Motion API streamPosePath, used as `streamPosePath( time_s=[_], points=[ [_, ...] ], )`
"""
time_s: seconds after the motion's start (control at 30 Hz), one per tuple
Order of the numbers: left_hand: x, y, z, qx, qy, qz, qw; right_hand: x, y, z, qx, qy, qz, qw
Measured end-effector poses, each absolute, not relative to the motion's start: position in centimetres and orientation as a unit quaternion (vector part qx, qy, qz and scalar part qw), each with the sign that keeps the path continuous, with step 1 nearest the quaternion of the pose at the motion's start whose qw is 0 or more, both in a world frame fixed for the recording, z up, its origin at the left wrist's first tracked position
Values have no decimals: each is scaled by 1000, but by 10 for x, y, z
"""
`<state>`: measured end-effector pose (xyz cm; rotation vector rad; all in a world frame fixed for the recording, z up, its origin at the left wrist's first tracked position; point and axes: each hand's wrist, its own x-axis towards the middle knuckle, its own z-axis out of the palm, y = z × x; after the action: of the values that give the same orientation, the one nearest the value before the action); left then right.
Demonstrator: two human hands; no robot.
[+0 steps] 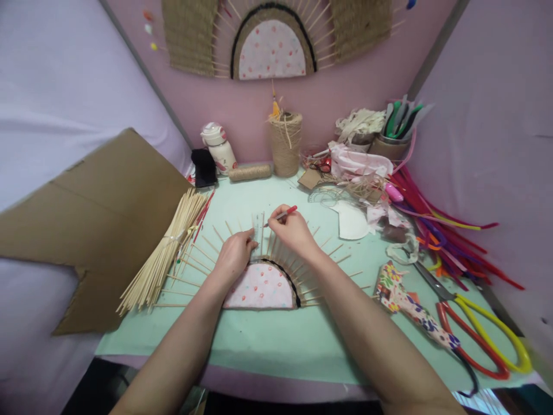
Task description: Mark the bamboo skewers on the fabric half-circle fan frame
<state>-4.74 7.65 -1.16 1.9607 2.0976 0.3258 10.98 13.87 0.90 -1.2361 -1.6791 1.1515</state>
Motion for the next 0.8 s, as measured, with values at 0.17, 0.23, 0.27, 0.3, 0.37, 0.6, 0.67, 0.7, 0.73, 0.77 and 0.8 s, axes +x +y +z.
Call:
streamPosePath(
  time_s=[0.17,0.23,0.27,0.3,0.37,0.6,0.67,0.7,0.73,0.77,0.8],
  points=[
    [-46,76,-8,673,722,98,129,103,140,-10,-503,-673,418,346],
    [-46,75,-8,673,723,94,128,104,138,-10,-511,-674,412,339],
    [-45,75,-8,674,722,93,128,104,137,-9,-512,-675,411,337],
    [-45,75,-8,673,722,93,128,104,137,-9,-512,-676,412,334],
    [-45,76,-9,671,724,94,126,104,137,-10,-511,-678,414,329],
    [-46,77,-11,673,723,98,121,104,140,-19,-516,-683,405,320],
    [-46,77,-11,672,724,97,122,105,139,-19,-515,-684,404,320],
    [-46,77,-11,673,723,96,123,105,139,-19,-514,-685,405,321],
    [-46,77,-11,674,723,94,124,105,139,-19,-513,-685,405,320],
    [-45,77,-10,674,722,94,124,105,139,-19,-513,-686,406,318],
    [-45,77,-10,674,722,94,124,105,139,-18,-514,-686,406,317]
  ],
)
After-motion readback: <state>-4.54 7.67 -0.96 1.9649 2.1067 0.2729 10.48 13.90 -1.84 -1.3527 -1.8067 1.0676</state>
